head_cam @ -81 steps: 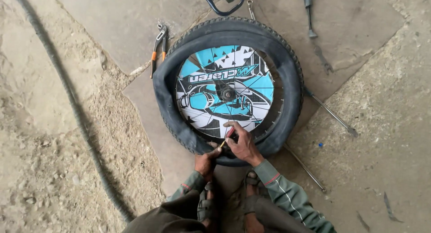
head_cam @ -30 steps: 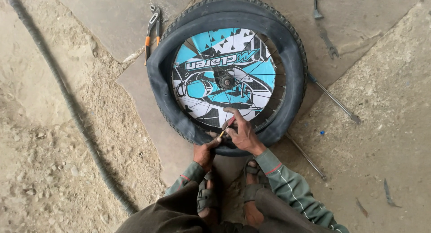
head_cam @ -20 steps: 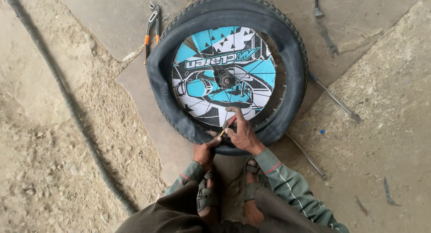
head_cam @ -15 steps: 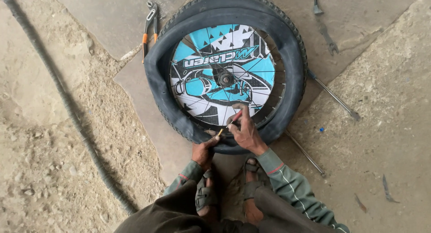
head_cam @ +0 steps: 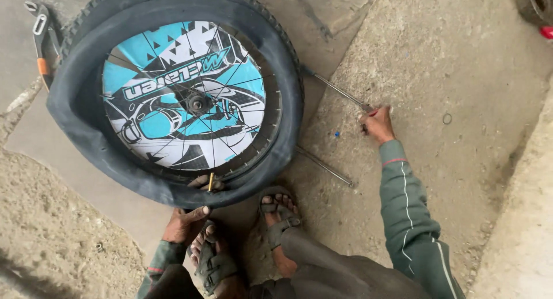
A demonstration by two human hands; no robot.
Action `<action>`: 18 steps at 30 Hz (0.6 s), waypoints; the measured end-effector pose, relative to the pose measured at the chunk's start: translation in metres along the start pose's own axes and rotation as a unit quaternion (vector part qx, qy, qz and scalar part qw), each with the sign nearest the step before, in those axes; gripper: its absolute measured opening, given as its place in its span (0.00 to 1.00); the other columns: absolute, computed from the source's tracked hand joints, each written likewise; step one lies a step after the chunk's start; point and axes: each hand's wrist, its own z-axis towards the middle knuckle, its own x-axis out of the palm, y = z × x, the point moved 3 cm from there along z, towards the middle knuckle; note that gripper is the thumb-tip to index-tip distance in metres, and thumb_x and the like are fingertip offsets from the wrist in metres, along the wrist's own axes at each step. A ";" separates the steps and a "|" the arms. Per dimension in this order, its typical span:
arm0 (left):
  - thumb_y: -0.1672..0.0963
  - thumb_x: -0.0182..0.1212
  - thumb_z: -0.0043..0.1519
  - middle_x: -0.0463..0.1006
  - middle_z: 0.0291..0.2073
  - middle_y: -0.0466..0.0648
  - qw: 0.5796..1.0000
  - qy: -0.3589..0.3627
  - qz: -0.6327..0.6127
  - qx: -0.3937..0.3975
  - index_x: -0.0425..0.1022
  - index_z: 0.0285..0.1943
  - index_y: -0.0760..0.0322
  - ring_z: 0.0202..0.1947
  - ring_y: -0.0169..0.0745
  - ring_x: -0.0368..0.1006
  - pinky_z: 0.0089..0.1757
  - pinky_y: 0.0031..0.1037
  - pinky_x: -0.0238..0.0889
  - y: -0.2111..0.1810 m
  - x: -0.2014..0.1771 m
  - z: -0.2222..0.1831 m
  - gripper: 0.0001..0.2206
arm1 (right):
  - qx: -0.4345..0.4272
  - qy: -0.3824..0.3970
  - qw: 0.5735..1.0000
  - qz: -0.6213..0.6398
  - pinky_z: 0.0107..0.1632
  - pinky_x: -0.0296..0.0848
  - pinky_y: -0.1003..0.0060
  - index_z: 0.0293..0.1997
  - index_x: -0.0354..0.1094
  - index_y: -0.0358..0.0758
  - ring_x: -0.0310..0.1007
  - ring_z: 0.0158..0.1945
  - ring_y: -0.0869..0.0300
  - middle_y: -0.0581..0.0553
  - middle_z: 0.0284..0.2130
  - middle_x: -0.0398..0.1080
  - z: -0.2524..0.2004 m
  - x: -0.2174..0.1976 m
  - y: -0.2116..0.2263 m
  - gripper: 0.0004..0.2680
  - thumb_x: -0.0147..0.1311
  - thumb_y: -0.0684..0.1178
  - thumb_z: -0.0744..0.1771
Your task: Replacing the inner tube and repairing a bicycle tire using levers.
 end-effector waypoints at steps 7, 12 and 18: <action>0.67 0.62 0.57 0.79 0.53 0.58 0.997 0.029 -0.015 0.063 0.66 0.66 0.71 0.55 0.48 0.75 0.56 0.35 0.68 -0.013 0.031 -0.003 0.26 | -0.054 -0.039 0.928 -0.366 0.53 0.75 0.52 0.60 0.50 0.25 0.77 0.48 0.38 0.27 0.43 0.73 0.004 -0.006 -0.010 0.28 0.66 0.46 0.60; 0.66 0.61 0.58 0.80 0.52 0.60 0.995 0.009 -0.010 0.096 0.67 0.63 0.73 0.55 0.50 0.76 0.56 0.38 0.69 -0.006 0.028 0.002 0.22 | -0.098 -0.052 0.867 -0.486 0.53 0.72 0.45 0.69 0.43 0.19 0.73 0.52 0.32 0.21 0.49 0.71 -0.030 0.015 0.010 0.37 0.69 0.48 0.60; 0.65 0.64 0.59 0.81 0.51 0.58 0.989 0.005 0.024 0.145 0.70 0.59 0.72 0.55 0.48 0.77 0.57 0.37 0.70 -0.011 0.037 -0.006 0.19 | -0.284 0.062 0.919 -0.267 0.48 0.78 0.51 0.62 0.66 0.35 0.78 0.46 0.45 0.35 0.50 0.73 -0.211 0.135 0.116 0.18 0.60 0.47 0.66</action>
